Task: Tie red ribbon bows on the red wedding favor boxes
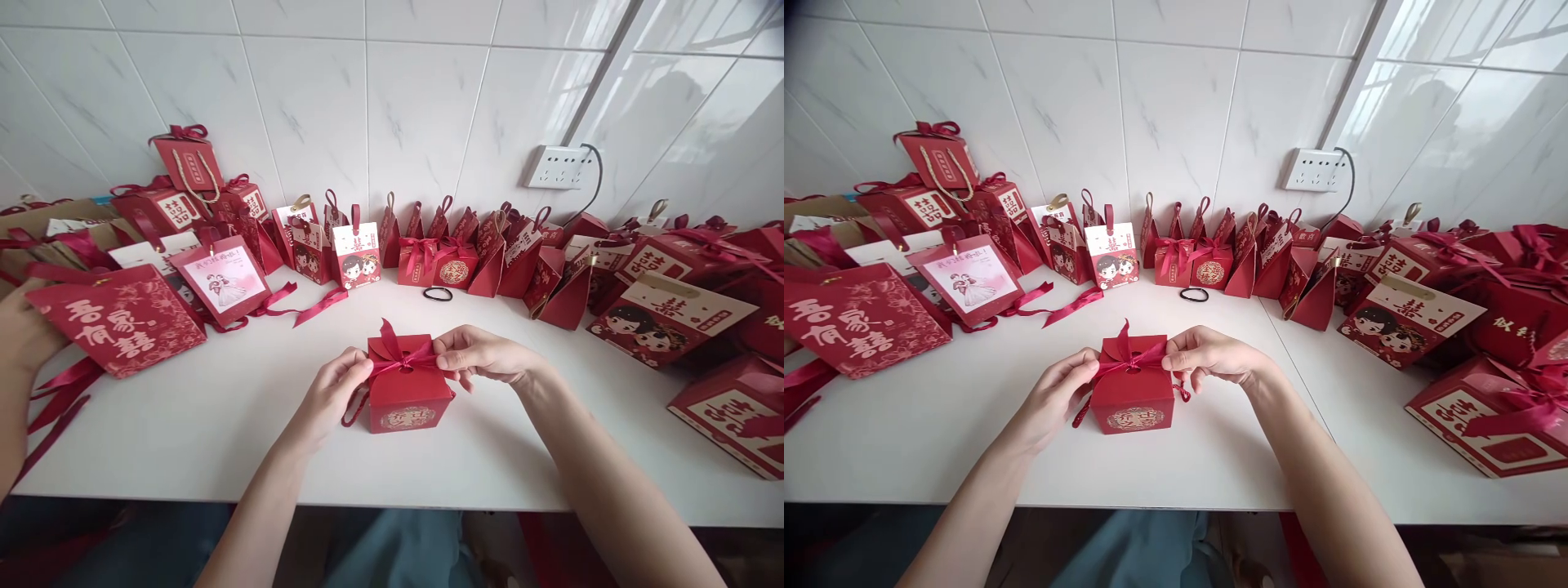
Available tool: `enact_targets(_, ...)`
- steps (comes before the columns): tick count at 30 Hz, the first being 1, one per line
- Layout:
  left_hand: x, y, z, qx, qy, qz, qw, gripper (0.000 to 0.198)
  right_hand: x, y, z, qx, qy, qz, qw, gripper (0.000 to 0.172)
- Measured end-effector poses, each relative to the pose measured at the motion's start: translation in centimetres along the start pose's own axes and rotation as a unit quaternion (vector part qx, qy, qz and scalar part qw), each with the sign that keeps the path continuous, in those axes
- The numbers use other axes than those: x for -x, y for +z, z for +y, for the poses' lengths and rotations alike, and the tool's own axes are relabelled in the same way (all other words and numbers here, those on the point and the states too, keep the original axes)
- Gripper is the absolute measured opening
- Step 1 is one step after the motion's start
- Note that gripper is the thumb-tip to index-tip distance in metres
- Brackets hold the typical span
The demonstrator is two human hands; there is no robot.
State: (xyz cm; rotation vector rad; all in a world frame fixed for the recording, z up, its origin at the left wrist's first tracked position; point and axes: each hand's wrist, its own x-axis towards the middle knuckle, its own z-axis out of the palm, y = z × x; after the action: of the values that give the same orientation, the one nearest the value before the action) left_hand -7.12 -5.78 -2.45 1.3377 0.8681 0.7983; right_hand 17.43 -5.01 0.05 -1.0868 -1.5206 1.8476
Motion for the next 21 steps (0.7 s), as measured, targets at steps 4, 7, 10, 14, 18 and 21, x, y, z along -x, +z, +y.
enact_targets(4,0.0,0.0,0.0,0.004,0.010,-0.003,1.000,0.033,-0.1,-0.3,0.3,-0.016,0.004,-0.015,1.000,0.035)
enact_targets(7,0.1,-0.1,-0.1,-0.005,0.016,-0.005,1.000,0.033,-0.2,-0.4,0.5,-0.045,0.005,-0.030,0.999,0.034)
enact_targets(10,0.1,-0.2,-0.3,-0.018,0.024,-0.006,1.000,0.034,-0.3,-0.5,0.8,-0.072,-0.007,-0.037,0.997,0.034)
enact_targets(14,0.0,-0.3,-0.5,-0.027,0.034,-0.010,0.999,0.034,-0.5,-0.7,1.2,-0.086,-0.021,-0.055,0.995,0.035)
enact_targets(18,0.1,-0.3,-0.5,-0.035,0.042,-0.010,0.998,0.035,-0.7,-0.7,1.4,-0.087,-0.030,-0.066,0.994,0.034)
enact_targets(21,0.0,-0.3,-0.5,-0.051,0.056,-0.007,0.997,0.035,-0.8,-0.6,1.5,-0.078,-0.037,-0.075,0.993,0.036)
